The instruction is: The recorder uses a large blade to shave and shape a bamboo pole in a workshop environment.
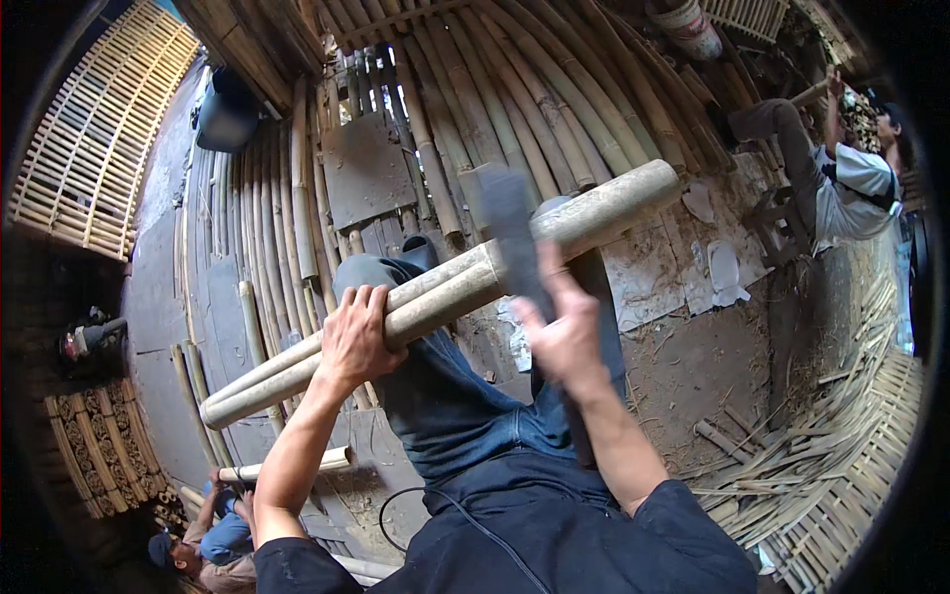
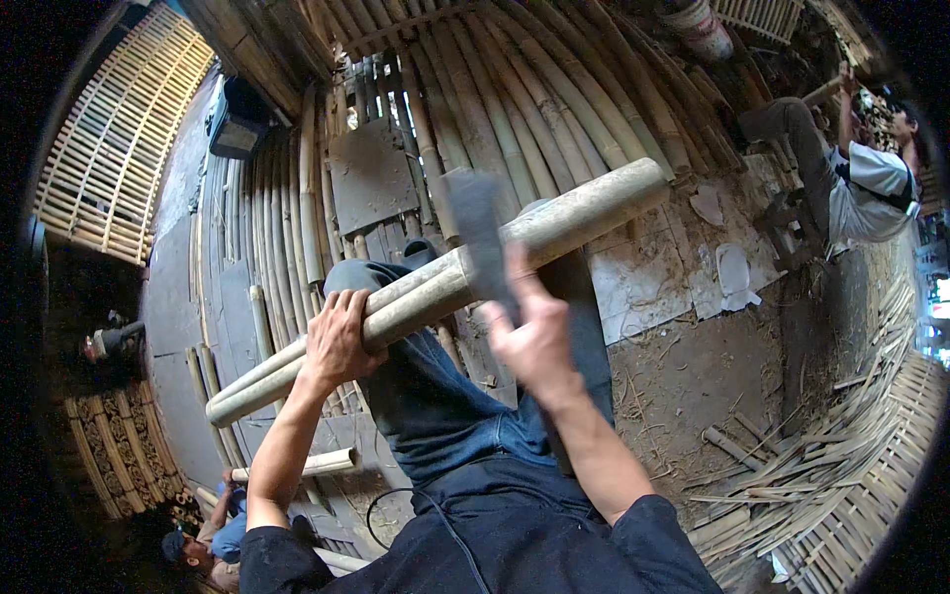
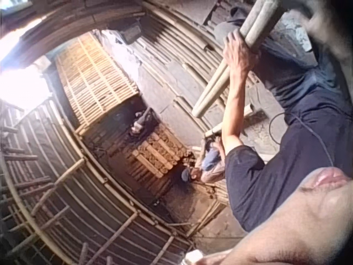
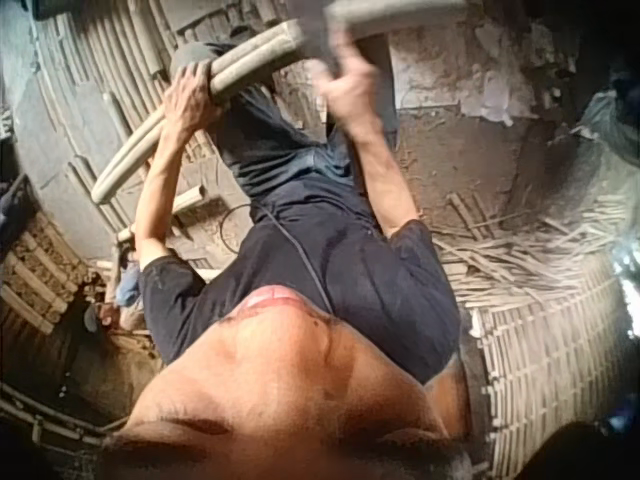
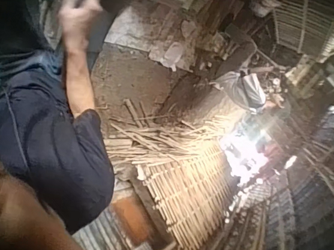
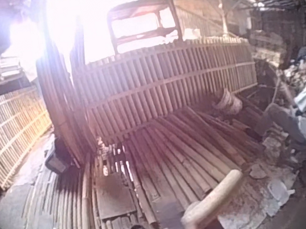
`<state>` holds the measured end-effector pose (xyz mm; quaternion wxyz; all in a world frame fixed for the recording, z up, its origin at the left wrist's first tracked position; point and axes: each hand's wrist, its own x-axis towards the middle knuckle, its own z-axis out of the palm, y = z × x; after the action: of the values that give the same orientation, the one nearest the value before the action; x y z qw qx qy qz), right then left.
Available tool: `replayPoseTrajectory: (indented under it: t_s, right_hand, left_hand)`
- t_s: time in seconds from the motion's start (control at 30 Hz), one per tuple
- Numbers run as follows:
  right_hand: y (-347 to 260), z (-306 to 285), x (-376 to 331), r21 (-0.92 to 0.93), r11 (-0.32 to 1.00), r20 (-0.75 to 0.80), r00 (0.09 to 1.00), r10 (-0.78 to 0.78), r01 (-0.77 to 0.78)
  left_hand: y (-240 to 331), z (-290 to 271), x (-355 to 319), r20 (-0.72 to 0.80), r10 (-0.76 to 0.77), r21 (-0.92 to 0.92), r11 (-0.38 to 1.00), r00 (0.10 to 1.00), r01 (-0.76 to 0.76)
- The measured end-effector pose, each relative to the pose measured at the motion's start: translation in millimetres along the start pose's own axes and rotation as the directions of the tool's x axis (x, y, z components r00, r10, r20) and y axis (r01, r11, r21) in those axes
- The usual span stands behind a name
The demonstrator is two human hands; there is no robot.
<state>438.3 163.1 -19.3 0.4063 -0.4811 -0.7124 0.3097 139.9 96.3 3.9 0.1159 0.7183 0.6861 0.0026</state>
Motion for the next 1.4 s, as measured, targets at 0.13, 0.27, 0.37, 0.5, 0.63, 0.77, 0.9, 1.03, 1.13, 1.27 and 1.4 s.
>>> replayPoseTrajectory:
  t_s: [0.13,0.27,0.37,0.5,0.63,0.77,0.9,1.03,1.13,1.27,1.4]
  right_hand:
    - [-14.4,-3.8,-1.4,0.073,0.968,0.164,0.96,0.225,-0.239]
    - [28.2,-45.5,18.7,0.041,0.957,-0.123,0.949,0.289,-0.286]
    - [47.9,-66.0,24.9,0.004,0.92,-0.256,0.889,0.379,-0.391]
    - [-2.4,-4.7,3.9,-0.009,0.996,-0.023,0.996,0.092,-0.092]
    - [-20.5,36.0,-19.4,0.063,0.998,0.288,0.958,-0.006,-0.013]
    - [2.5,-16.8,7.4,0.005,0.988,0.042,0.988,0.152,-0.152]
    - [51.7,-69.7,29.9,0.227,0.876,-0.145,0.875,0.462,-0.425]
    - [61.5,-56.2,28.0,0.345,0.861,-0.067,0.905,0.42,-0.374]
    - [69.8,-51.4,26.8,0.108,0.933,-0.083,0.932,0.353,-0.344]
    - [54.8,-58.0,42.1,0.254,0.929,0.055,0.963,0.265,-0.27]
    - [66.5,-36.0,42.6,-0.06,0.939,-0.255,0.915,0.314,-0.339]
  left_hand:
    - [-7.5,6.1,-1.0,0.054,-0.024,0.015,1.0,0.998,0.024]
    - [-3.4,7.4,0.5,0.078,-0.049,0.007,0.999,0.996,0.048]
    - [7.7,2.2,4.1,0.019,-0.006,0.005,1.0,1.0,0.006]
    - [4.4,1.1,7.3,0.021,0.003,0.011,1.0,1.0,-0.003]
    - [2.0,7.0,13.5,0.008,0.041,0.013,0.999,0.999,-0.041]
    - [-3.4,8.3,11.1,0.007,0.049,-0.001,0.999,0.999,-0.049]
    - [0.3,8.3,14.5,0.002,0.07,-0.016,0.997,0.998,-0.07]
    - [0.4,8.7,19.5,0.042,0.05,-0.045,0.998,0.998,-0.049]
    - [3.2,8.2,20.4,0.042,0.05,-0.059,0.997,0.998,-0.047]
    - [2.8,8.0,21.9,0.038,0.034,-0.062,0.998,0.999,-0.032]
    - [6.4,4.4,25.6,0.034,0.036,-0.067,0.997,0.999,-0.034]
